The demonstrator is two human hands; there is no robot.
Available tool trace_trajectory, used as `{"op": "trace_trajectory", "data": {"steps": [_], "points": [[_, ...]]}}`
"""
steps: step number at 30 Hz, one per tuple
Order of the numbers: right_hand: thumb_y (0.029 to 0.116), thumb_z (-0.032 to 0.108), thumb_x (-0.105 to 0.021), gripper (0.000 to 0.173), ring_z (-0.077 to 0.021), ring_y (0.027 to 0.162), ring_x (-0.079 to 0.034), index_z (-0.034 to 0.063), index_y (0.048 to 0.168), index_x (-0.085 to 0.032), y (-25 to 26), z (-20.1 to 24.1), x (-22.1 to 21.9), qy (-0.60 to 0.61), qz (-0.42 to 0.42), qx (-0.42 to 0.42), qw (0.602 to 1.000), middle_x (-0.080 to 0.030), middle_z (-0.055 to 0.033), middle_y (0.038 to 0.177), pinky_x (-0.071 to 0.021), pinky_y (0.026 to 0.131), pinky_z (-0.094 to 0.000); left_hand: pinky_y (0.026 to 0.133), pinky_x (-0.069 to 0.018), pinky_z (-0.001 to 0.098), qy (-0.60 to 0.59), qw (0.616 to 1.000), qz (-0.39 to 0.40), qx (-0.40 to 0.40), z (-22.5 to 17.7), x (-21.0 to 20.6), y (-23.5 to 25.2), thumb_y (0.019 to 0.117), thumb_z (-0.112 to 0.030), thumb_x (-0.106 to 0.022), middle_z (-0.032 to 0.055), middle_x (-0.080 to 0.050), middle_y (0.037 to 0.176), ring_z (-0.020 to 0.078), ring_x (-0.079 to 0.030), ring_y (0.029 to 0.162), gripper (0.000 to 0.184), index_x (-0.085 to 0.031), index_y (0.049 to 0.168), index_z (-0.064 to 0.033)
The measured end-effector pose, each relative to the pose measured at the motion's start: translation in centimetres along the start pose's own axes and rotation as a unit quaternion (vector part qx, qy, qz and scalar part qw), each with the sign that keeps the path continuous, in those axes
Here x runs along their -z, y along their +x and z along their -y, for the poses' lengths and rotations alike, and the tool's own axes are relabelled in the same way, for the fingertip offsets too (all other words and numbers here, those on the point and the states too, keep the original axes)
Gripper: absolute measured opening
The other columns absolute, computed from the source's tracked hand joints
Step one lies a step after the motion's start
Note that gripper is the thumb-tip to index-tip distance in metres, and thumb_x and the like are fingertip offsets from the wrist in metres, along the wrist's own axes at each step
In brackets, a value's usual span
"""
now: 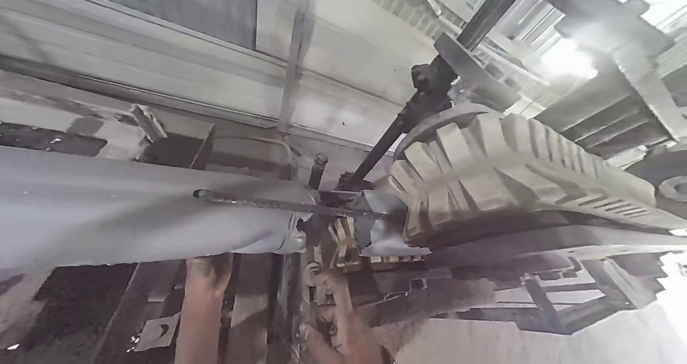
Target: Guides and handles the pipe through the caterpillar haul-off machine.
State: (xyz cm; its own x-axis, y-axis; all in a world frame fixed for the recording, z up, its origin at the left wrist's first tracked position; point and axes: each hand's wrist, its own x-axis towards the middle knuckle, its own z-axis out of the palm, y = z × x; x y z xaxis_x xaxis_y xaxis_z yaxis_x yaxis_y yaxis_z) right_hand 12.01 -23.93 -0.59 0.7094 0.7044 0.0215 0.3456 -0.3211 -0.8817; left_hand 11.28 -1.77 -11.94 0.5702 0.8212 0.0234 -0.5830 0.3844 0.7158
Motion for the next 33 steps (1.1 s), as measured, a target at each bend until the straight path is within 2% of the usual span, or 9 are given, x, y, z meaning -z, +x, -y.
{"op": "trace_trajectory", "data": {"steps": [2,4,7,12,16,18,24,29,33], "points": [[0.0907,0.005,-0.066,0.061,-0.0181,0.058,-0.062,-0.0088,0.144,-0.040,0.1,0.1,0.0,0.002,-0.001,0.008,1.000,-0.065,-0.0133,0.078,-0.0549,0.056,-0.0352,0.092,-0.0573,0.0233,0.010,1.000,-0.002,0.011,0.0,0.1,0.1,0.0513,-0.075,-0.085,-0.0134,-0.070,0.102,-0.0004,-0.067,0.102,0.101,-0.047,0.121,-0.0123],[0.0909,0.005,-0.067,0.060,-0.0193,0.061,-0.065,-0.0084,0.144,-0.041,0.0,0.1,0.1,-0.002,-0.002,0.011,1.000,-0.069,-0.0169,0.089,-0.0571,0.058,-0.0361,0.093,-0.0574,0.0244,0.012,1.000,-0.006,0.016,0.1,0.0,0.1,0.0471,-0.075,-0.086,-0.0125,-0.070,0.103,0.0006,-0.068,0.103,0.106,-0.047,0.122,-0.0115],[0.0909,0.005,-0.066,0.060,-0.0197,0.061,-0.064,-0.0091,0.144,-0.041,0.0,0.0,-0.1,0.004,-0.008,0.017,1.000,-0.067,-0.0143,0.081,-0.0562,0.058,-0.0368,0.092,-0.0571,0.0229,0.016,1.000,-0.005,0.021,-0.2,-0.1,-0.3,0.0491,-0.074,-0.086,-0.0131,-0.069,0.102,-0.0005,-0.067,0.101,0.103,-0.047,0.120,-0.0106],[0.0901,0.004,-0.067,0.061,-0.0218,0.062,-0.066,-0.0090,0.144,-0.042,0.0,0.2,0.0,-0.006,-0.006,0.014,1.000,-0.069,-0.0169,0.084,-0.0572,0.058,-0.0380,0.088,-0.0585,0.0223,0.006,0.999,0.035,-0.008,0.1,0.4,-0.5,0.0557,-0.069,-0.087,-0.0148,-0.074,0.095,-0.0016,-0.070,0.096,0.073,-0.063,0.105,-0.0206],[0.0895,0.003,-0.067,0.063,-0.0214,0.065,-0.067,-0.0101,0.144,-0.040,0.0,0.0,0.0,-0.001,-0.008,0.031,0.999,-0.070,-0.0206,0.099,-0.0581,0.059,-0.0375,0.090,-0.0583,0.0231,0.019,0.999,0.027,-0.001,0.0,-0.3,-0.9,0.0544,-0.073,-0.084,-0.0154,-0.072,0.097,-0.0013,-0.069,0.099,0.082,-0.059,0.110,-0.0178],[0.0890,0.002,-0.067,0.063,-0.0216,0.061,-0.066,-0.0106,0.144,-0.040,0.0,0.1,-0.2,0.003,-0.012,0.025,1.000,-0.070,-0.0185,0.090,-0.0570,0.057,-0.0384,0.091,-0.0581,0.0231,0.015,1.000,0.022,0.001,0.2,-0.5,-0.9,0.0526,-0.073,-0.085,-0.0150,-0.072,0.098,-0.0009,-0.069,0.100,0.086,-0.057,0.111,-0.0167],[0.0889,-0.001,-0.065,0.062,-0.0218,0.063,-0.068,-0.0119,0.145,-0.039,0.0,0.3,-0.1,0.008,-0.008,0.031,0.999,-0.071,-0.0203,0.097,-0.0585,0.058,-0.0379,0.094,-0.0574,0.0252,0.019,0.999,0.031,0.003,0.7,-0.5,-0.9,0.0541,-0.074,-0.084,-0.0148,-0.072,0.102,0.0002,-0.068,0.104,0.089,-0.056,0.115,-0.0167],[0.0880,0.000,-0.065,0.061,-0.0214,0.057,-0.064,-0.0113,0.143,-0.042,0.1,0.0,-0.2,0.004,-0.012,0.037,0.999,-0.069,-0.0159,0.080,-0.0558,0.053,-0.0370,0.093,-0.0577,0.0234,0.016,0.999,0.028,0.012,0.7,-0.9,-1.2,0.0510,-0.075,-0.084,-0.0146,-0.072,0.100,-0.0004,-0.069,0.103,0.091,-0.057,0.115,-0.0167],[0.0894,0.000,-0.064,0.062,-0.0241,0.060,-0.067,-0.0120,0.145,-0.040,0.0,0.2,-0.1,0.011,-0.007,0.020,1.000,-0.070,-0.0169,0.080,-0.0576,0.056,-0.0398,0.094,-0.0577,0.0241,0.011,0.999,0.036,0.001,1.3,-0.9,-1.0,0.0548,-0.073,-0.084,-0.0150,-0.073,0.101,-0.0001,-0.069,0.104,0.084,-0.059,0.113,-0.0191]]}}
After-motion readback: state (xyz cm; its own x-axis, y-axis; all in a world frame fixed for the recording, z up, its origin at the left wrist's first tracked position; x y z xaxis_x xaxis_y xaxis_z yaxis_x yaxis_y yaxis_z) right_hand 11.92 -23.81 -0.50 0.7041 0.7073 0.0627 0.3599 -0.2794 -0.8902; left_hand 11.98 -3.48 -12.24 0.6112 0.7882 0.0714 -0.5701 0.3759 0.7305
